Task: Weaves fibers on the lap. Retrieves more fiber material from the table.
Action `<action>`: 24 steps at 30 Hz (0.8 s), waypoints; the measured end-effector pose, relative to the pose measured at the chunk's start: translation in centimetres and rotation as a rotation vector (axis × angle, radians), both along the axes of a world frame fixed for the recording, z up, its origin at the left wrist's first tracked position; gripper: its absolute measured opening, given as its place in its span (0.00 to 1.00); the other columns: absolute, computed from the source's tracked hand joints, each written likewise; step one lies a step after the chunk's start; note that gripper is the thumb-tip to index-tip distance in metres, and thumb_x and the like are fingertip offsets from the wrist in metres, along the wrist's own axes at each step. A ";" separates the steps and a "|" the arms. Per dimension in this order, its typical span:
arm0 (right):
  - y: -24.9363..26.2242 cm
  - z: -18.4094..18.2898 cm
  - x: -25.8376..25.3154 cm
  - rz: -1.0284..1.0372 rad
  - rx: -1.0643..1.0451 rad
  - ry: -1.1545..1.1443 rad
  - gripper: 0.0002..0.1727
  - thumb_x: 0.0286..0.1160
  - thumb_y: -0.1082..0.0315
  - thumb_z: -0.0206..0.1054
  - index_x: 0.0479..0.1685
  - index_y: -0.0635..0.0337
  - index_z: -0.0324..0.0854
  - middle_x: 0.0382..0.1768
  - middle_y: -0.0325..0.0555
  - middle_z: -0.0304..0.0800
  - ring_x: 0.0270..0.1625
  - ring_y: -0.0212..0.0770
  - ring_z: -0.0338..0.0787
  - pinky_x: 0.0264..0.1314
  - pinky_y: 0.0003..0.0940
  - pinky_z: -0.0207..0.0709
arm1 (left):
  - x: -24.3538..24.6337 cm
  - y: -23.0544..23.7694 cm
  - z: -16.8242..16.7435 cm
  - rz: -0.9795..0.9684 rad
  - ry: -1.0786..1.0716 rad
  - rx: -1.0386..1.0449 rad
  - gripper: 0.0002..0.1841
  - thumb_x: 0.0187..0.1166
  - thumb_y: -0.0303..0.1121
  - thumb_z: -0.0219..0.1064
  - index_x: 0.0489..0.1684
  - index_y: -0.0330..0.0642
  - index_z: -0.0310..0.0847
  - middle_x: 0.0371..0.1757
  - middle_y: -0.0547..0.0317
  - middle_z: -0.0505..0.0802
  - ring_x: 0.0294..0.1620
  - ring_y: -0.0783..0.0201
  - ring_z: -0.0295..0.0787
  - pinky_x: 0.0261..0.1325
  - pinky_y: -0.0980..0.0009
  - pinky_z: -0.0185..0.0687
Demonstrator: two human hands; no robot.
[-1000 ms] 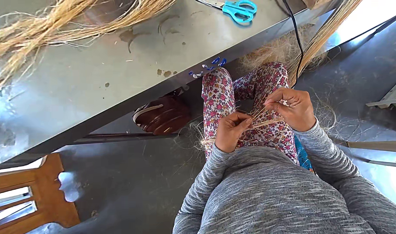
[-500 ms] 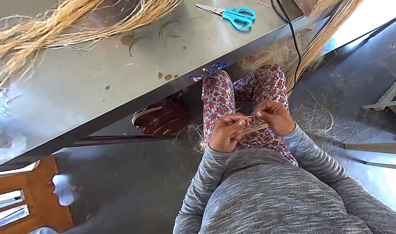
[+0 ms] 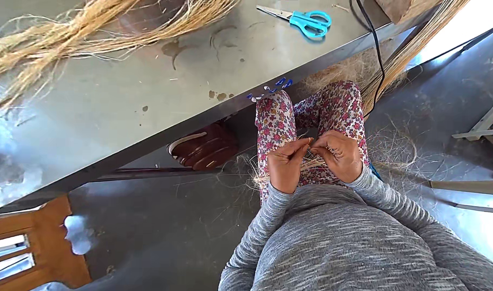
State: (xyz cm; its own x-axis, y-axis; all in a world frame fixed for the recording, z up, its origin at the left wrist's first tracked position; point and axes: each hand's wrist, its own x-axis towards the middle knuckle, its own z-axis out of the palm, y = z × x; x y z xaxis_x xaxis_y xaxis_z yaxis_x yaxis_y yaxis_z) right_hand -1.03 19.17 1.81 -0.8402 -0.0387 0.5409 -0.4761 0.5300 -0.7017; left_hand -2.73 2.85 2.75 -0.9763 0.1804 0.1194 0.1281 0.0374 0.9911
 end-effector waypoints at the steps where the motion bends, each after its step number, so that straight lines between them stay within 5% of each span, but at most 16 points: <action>1: 0.0 0.2 -0.1 -0.004 0.046 0.010 0.06 0.71 0.73 0.71 0.31 0.67 0.90 0.35 0.51 0.94 0.42 0.43 0.93 0.53 0.34 0.85 | 0.0 -0.1 0.0 -0.010 0.021 -0.025 0.09 0.76 0.18 0.68 0.48 0.31 0.93 0.47 0.54 0.97 0.47 0.76 0.93 0.54 0.79 0.88; 4: 0.1 0.7 -0.5 0.010 0.113 -0.015 0.07 0.73 0.72 0.70 0.31 0.66 0.89 0.34 0.51 0.93 0.41 0.45 0.92 0.50 0.38 0.84 | -0.1 -0.3 0.0 -0.024 0.028 -0.036 0.09 0.76 0.18 0.68 0.48 0.31 0.93 0.46 0.54 0.97 0.45 0.77 0.93 0.54 0.79 0.88; 8: 0.4 0.5 -0.4 0.048 0.076 -0.094 0.06 0.73 0.72 0.70 0.32 0.66 0.89 0.33 0.49 0.91 0.38 0.41 0.91 0.46 0.33 0.84 | -0.5 -0.9 -0.5 -0.023 -0.194 0.168 0.09 0.78 0.18 0.66 0.47 0.35 0.92 0.40 0.63 0.96 0.19 0.84 0.74 0.21 0.86 0.69; 10: 1.1 0.2 -0.3 0.053 0.012 -0.118 0.06 0.73 0.74 0.70 0.32 0.69 0.88 0.33 0.50 0.91 0.36 0.36 0.90 0.45 0.28 0.85 | -0.6 -1.6 -0.7 -0.066 -0.270 0.220 0.09 0.79 0.19 0.64 0.46 0.39 0.91 0.38 0.66 0.95 0.15 0.85 0.71 0.17 0.88 0.66; 15: 3.1 0.1 -0.5 0.008 -0.060 -0.081 0.07 0.76 0.75 0.67 0.35 0.72 0.86 0.34 0.50 0.90 0.38 0.29 0.88 0.47 0.21 0.83 | -0.6 -2.9 -0.8 -0.162 -0.269 0.202 0.09 0.76 0.16 0.65 0.42 0.37 0.91 0.33 0.66 0.94 0.20 0.85 0.77 0.23 0.87 0.72; 24: 3.6 0.8 -0.4 -0.032 0.167 0.031 0.13 0.84 0.70 0.61 0.32 0.67 0.84 0.33 0.55 0.90 0.40 0.44 0.90 0.51 0.34 0.81 | 0.2 -2.9 -0.4 -0.212 -0.083 -0.109 0.06 0.72 0.16 0.70 0.40 0.32 0.92 0.37 0.57 0.94 0.35 0.77 0.89 0.43 0.79 0.87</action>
